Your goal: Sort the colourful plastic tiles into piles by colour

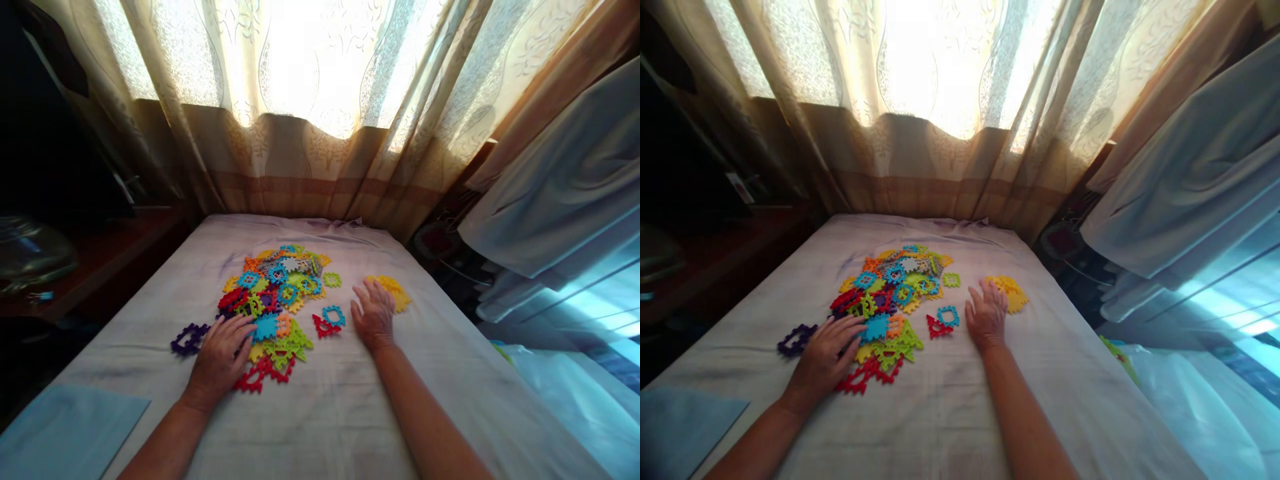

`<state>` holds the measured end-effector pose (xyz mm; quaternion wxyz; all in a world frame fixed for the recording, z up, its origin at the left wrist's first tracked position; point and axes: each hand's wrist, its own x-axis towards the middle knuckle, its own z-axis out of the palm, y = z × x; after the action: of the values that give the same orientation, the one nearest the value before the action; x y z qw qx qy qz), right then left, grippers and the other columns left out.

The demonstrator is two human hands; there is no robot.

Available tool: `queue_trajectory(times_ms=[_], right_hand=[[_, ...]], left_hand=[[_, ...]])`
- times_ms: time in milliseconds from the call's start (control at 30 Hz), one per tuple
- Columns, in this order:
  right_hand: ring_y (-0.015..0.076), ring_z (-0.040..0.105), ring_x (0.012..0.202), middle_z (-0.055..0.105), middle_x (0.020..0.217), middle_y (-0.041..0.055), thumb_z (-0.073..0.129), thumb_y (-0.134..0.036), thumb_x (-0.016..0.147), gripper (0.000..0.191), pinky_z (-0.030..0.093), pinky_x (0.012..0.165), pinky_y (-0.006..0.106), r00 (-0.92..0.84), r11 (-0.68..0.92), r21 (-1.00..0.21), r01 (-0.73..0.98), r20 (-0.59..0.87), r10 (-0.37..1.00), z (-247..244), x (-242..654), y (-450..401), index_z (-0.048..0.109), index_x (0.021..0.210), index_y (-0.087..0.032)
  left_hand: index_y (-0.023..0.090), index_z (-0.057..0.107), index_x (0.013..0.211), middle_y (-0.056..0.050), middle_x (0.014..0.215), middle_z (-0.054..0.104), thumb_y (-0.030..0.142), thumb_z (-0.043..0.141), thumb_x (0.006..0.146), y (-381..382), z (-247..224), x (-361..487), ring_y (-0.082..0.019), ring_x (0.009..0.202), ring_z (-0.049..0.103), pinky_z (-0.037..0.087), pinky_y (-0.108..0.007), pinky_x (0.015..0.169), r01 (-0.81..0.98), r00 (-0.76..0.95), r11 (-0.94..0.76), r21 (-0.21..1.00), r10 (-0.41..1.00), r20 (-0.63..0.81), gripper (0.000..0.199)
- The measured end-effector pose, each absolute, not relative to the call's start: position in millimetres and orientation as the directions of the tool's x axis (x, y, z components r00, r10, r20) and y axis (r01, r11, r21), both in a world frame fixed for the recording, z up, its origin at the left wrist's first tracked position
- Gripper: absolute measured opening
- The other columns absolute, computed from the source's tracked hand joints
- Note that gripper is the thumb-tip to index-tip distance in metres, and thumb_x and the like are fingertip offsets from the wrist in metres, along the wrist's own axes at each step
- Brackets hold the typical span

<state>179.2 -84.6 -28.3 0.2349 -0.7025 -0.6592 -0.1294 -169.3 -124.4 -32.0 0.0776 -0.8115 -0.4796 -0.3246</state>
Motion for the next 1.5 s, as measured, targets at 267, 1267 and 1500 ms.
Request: queue_trajectory(times_ms=[267, 1267, 1500], right_hand=[[0.0242, 0.043, 0.129, 0.061, 0.131, 0.0067, 0.053, -0.028, 0.089, 0.028, 0.028, 0.11, 0.042, -0.15, 0.29, -0.185, 0.939, 0.538, 0.83, -29, 124, -144, 0.069, 0.112, -0.024], [0.0281, 0.053, 0.121, 0.067, 0.119, 0.0078, 0.061, -0.02, 0.082, 0.015, 0.037, 0.101, 0.042, -0.196, 0.406, -0.229, 0.884, 0.607, 0.77, -55, 88, -168, 0.068, 0.095, -0.023], [0.0241, 0.061, 0.101, 0.071, 0.094, 0.005, 0.06, -0.016, 0.084, 0.009, 0.04, 0.091, 0.036, -0.206, 0.398, -0.232, 0.888, 0.574, 0.792, -46, 86, -170, 0.066, 0.088, -0.022]], left_hand=[[0.025, 0.069, 0.099, -0.005, 0.111, 0.074, 0.026, 0.045, 0.092, -130, -24, -166, -0.023, 0.107, 0.066, 0.039, -0.049, 0.107, 0.822, 0.3, -0.535, 0.196, 0.699, 0.649, 0.025], [0.022, 0.07, 0.092, -0.005, 0.102, 0.076, 0.031, 0.046, 0.084, -193, -29, -202, -0.02, 0.097, 0.071, 0.055, -0.033, 0.092, 0.742, -0.195, -0.269, 0.614, 0.789, 0.582, 0.027], [0.023, 0.07, 0.095, -0.005, 0.104, 0.075, 0.028, 0.049, 0.084, -193, -28, -199, -0.021, 0.099, 0.07, 0.054, -0.036, 0.095, 0.795, -0.047, -0.351, 0.494, 0.777, 0.628, 0.024]])
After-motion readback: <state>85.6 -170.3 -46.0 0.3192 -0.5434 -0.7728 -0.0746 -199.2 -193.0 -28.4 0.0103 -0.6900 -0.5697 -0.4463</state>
